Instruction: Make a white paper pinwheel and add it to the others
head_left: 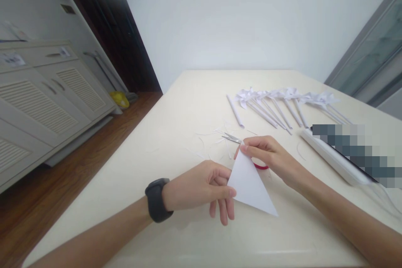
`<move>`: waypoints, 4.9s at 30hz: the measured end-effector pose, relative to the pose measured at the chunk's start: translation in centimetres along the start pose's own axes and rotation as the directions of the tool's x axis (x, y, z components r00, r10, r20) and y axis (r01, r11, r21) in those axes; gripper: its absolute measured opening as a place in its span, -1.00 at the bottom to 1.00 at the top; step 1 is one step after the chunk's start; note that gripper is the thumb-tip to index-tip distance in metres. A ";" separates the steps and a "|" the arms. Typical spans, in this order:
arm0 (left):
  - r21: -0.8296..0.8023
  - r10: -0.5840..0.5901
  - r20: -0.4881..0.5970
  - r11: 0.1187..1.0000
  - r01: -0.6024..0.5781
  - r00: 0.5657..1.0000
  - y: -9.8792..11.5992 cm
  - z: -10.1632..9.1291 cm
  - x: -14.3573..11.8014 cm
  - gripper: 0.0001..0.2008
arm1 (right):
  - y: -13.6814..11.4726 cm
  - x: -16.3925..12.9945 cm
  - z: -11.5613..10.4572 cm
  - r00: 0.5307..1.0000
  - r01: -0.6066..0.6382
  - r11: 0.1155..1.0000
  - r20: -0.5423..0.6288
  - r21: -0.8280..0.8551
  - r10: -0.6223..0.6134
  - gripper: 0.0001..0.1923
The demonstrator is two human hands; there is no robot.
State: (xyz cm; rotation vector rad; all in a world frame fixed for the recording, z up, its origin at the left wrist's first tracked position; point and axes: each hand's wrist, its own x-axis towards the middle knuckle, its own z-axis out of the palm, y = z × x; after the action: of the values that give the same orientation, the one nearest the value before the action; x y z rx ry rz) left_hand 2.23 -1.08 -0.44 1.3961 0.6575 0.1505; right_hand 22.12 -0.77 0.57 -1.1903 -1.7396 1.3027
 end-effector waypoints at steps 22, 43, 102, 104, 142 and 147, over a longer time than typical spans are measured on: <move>0.096 0.170 -0.278 0.984 -0.149 0.945 0.2 -0.4 0.2 -0.81 | 0.4 0.3 -0.8 0.998 -0.054 0.998 -0.012 -0.033 0.054 -0.72; 0.134 0.269 -0.443 0.963 -0.233 0.855 1.1 -1.1 0.1 -0.66 | 0.8 0.6 -1.6 0.998 -0.015 0.991 -0.064 0.133 0.023 -0.73; -0.293 0.273 -0.360 0.875 -0.386 0.892 0.9 -0.7 0.4 -0.75 | 0.2 -0.2 0.4 0.990 0.036 0.996 -0.132 -0.085 -0.047 -0.82; -0.239 0.245 -0.358 0.909 -0.342 0.901 0.9 -0.4 0.3 -0.72 | 0.2 -0.3 0.5 0.988 0.041 0.987 -0.139 -0.154 -0.062 -0.83; -0.031 0.202 -0.570 0.963 -0.267 0.796 0.2 -0.9 0.5 -0.72 | -0.1 -0.1 0.6 0.993 0.109 0.968 -0.023 -0.228 -0.117 -0.81; 0.010 0.232 -0.566 0.961 -0.275 0.791 0.1 -0.9 0.6 -0.68 | 0.1 0.0 0.7 0.992 0.122 0.965 -0.016 -0.231 -0.129 -0.80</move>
State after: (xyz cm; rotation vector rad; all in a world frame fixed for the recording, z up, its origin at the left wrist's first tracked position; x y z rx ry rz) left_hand 2.26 0.00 -0.56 1.3661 0.9353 0.8246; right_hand 21.53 -1.05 0.27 -1.1969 -1.9497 1.0244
